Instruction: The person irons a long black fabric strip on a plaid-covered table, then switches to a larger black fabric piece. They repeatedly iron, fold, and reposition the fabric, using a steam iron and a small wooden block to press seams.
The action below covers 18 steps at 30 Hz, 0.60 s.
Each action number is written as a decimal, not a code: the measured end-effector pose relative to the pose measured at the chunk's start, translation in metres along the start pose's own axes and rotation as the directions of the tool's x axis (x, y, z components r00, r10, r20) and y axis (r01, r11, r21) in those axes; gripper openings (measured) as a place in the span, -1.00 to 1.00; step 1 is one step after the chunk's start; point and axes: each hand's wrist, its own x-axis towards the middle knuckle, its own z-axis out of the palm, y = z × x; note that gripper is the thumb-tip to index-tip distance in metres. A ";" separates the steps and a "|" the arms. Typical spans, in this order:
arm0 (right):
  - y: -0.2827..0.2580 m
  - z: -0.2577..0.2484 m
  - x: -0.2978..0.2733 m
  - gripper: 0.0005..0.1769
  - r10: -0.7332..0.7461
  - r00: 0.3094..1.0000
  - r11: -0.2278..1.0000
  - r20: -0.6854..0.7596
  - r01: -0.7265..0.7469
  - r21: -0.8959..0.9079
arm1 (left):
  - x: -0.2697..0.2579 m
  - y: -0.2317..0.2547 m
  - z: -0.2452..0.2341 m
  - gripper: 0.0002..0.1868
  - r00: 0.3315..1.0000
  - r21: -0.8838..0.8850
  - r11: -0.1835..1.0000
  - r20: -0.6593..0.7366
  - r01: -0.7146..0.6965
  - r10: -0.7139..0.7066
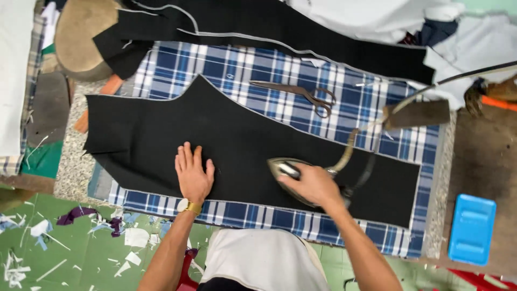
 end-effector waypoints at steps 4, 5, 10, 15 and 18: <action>-0.084 0.011 0.039 -0.30 -0.123 0.992 0.992 0.029 0.123 -0.029 | -0.001 -0.004 0.004 -0.48 0.998 -0.014 0.998 -0.007 0.057 -0.058; -0.104 0.012 0.050 -0.29 -0.171 0.985 0.985 0.013 0.171 -0.024 | -0.003 -0.005 0.008 -0.47 0.998 -0.013 0.998 0.001 0.066 -0.066; -0.171 0.017 0.129 -0.27 -0.300 0.954 0.949 -0.021 0.296 -0.110 | -0.001 -0.006 0.008 -0.46 0.995 -0.011 0.995 -0.002 0.096 -0.096; -0.221 0.007 0.209 -0.24 -0.311 0.928 0.950 -0.207 0.302 -0.073 | 0.001 -0.009 0.002 -0.48 0.994 -0.080 0.991 0.005 0.106 -0.106; -0.239 0.003 0.244 -0.23 -0.305 0.909 0.952 -0.284 0.292 -0.089 | 0.001 -0.010 0.005 -0.48 0.995 -0.090 0.991 -0.010 0.098 -0.099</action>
